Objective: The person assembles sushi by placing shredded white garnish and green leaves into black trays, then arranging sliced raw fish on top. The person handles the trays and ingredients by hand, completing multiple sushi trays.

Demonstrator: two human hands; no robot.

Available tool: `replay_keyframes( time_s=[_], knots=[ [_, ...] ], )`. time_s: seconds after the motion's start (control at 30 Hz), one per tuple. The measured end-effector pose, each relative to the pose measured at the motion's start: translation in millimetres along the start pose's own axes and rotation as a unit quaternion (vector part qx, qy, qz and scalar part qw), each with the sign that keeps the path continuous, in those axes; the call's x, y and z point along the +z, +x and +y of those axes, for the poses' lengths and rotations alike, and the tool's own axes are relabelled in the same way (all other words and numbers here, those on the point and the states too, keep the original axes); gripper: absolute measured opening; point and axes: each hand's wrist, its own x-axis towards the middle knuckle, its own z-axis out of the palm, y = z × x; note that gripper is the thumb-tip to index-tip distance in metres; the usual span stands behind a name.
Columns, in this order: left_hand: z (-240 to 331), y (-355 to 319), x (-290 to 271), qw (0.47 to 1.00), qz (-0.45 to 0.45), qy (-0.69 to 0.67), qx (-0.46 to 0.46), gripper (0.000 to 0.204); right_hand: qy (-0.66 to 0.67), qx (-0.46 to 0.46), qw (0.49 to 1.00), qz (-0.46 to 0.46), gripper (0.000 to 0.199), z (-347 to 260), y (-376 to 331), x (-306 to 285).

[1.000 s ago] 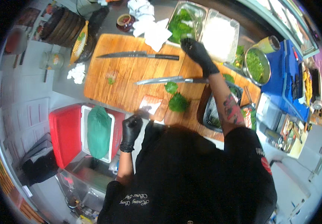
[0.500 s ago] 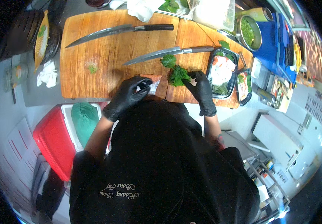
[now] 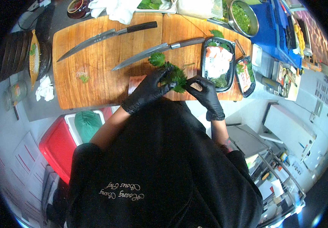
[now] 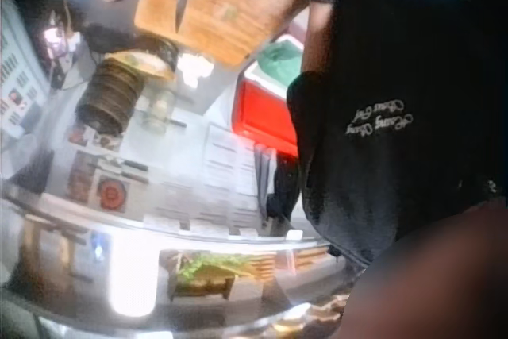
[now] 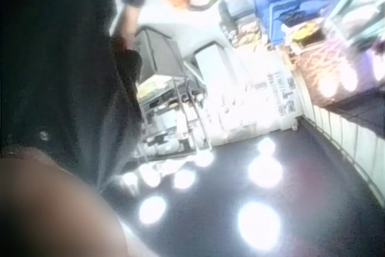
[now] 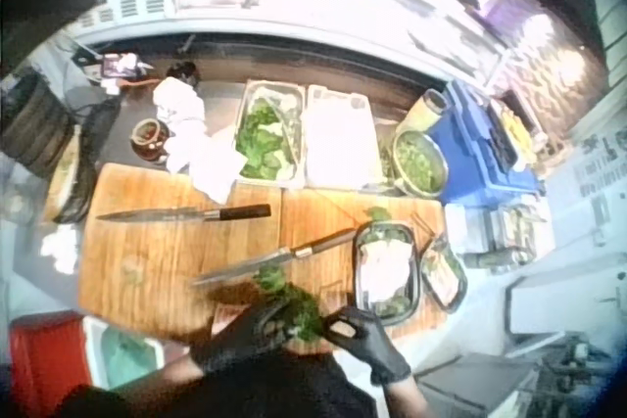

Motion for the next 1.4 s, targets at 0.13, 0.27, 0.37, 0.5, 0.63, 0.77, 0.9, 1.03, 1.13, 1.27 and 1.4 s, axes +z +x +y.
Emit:
replay_keyframes(
  time_s=[0.13,0.27,0.37,0.5,0.63,0.77,0.9,1.03,1.13,1.27,1.4],
  knots=[
    [4,8,10,0.96,-0.051,-0.255,-0.104,0.038,0.029,-0.072,0.997,-0.022,0.015,7,-4,-31],
    [7,30,43,0.986,-0.03,-0.131,-0.103,0.025,0.044,-0.053,0.997,-0.033,0.019,41,-8,-65],
    [15,53,76,0.99,0.009,-0.088,-0.114,0.022,0.049,-0.077,0.995,-0.039,0.023,85,-10,-94],
    [3,105,119,0.989,0.118,-0.077,-0.048,0.023,0.008,-0.022,1.0,-0.021,0.017,124,-13,-141],
    [-5,146,137,0.986,0.139,0.09,-0.018,0.025,0.011,0.02,1.0,0.007,0.019,165,-8,-169],
    [-2,159,142,0.959,0.163,0.23,0.019,0.025,0.129,0.043,0.991,-0.003,0.02,162,1,-181],
    [2,155,142,0.918,0.166,0.352,0.08,0.019,0.103,0.045,0.993,-0.037,0.021,163,16,-176],
    [11,159,145,0.926,0.175,0.331,0.043,0.021,0.029,-0.008,0.997,-0.073,0.021,170,48,-169],
    [3,156,144,0.96,0.166,0.225,-0.016,0.025,-0.002,-0.031,0.997,-0.07,0.023,183,58,-163],
    [19,151,133,0.974,0.125,0.173,-0.074,0.029,-0.05,-0.042,0.998,-0.02,0.02,175,64,-159],
    [24,141,121,0.975,0.147,0.151,-0.07,0.035,-0.139,-0.011,0.989,-0.047,0.035,168,63,-174]
  ],
)
